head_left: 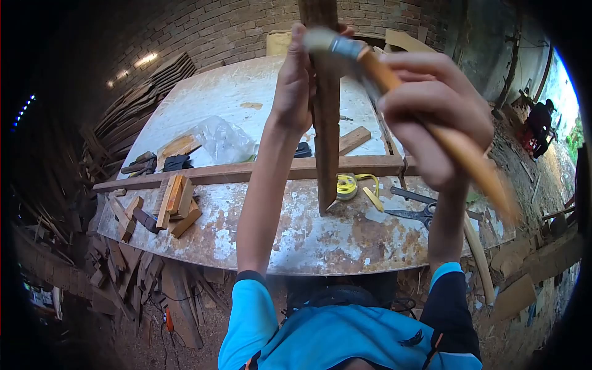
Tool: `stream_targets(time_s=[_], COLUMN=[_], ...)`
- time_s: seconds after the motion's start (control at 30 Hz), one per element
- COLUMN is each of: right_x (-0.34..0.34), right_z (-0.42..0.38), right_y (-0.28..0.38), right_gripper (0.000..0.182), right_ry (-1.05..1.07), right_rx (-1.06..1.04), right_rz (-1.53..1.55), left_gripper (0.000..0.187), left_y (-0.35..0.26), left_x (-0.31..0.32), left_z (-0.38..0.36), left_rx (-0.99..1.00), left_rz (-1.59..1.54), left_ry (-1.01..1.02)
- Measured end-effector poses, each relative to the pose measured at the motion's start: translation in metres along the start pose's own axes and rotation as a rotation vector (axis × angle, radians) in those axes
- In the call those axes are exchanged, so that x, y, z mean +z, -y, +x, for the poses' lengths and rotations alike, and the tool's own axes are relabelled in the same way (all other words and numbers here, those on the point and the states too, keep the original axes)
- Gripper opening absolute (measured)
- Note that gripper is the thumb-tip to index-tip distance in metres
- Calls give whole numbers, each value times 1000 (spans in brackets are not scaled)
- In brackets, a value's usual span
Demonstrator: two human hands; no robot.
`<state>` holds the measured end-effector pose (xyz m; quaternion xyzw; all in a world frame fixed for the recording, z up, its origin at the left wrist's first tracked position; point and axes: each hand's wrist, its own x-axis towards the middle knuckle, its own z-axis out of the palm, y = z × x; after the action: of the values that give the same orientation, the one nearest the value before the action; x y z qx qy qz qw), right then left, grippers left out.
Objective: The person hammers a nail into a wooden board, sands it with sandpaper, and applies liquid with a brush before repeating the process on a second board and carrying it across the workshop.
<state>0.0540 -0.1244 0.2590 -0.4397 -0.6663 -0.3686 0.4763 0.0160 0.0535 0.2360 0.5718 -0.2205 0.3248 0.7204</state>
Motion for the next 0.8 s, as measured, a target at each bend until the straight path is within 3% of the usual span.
stream_targets(time_s=[0.03,0.1,0.13,0.17,0.23,0.37,0.47,0.57,0.6,0.7,0.73,0.8], right_x=[14,27,3,-9,8,19,-1,7,8,28,33,45], right_z=[-5,-13,-15,-14,-22,-42,-49,-50,-46,-48,-57,-89], right_y=[-3,-1,8,3,9,-3,11,9,15,4,9,18], right_gripper=[14,16,17,17,15,18,18,18,19,13,10,9], right_ry=[-183,-111,164,254,-115,46,437,36,-46,23,78,173], right_rx=[-72,17,152,179,81,-70,210,-62,-14,-123,-120,0], right_rz=[-119,-65,1,248,-3,-133,245,-119,-167,-211,-288,-150], left_gripper=[69,71,72,73,73,73,79,84,83,79,76,75], left_y=[0,1,6,7,1,-1,-4,-11,-12,-11,-11,-13], left_x=[2,9,3,-2,1,11,-5,-6,-2,1,5,-5], left_z=[0,-3,0,1,-2,-4,-1,-4,-5,-8,-10,-11], left_rx=[0,-14,64,43,-1,37,42,-34,-65,-6,1,42], left_rz=[12,31,8,-49,-60,67,104,184,117,172,91,129], left_ry=[25,71,38,32,71,114,120,178,168,159,100,40])
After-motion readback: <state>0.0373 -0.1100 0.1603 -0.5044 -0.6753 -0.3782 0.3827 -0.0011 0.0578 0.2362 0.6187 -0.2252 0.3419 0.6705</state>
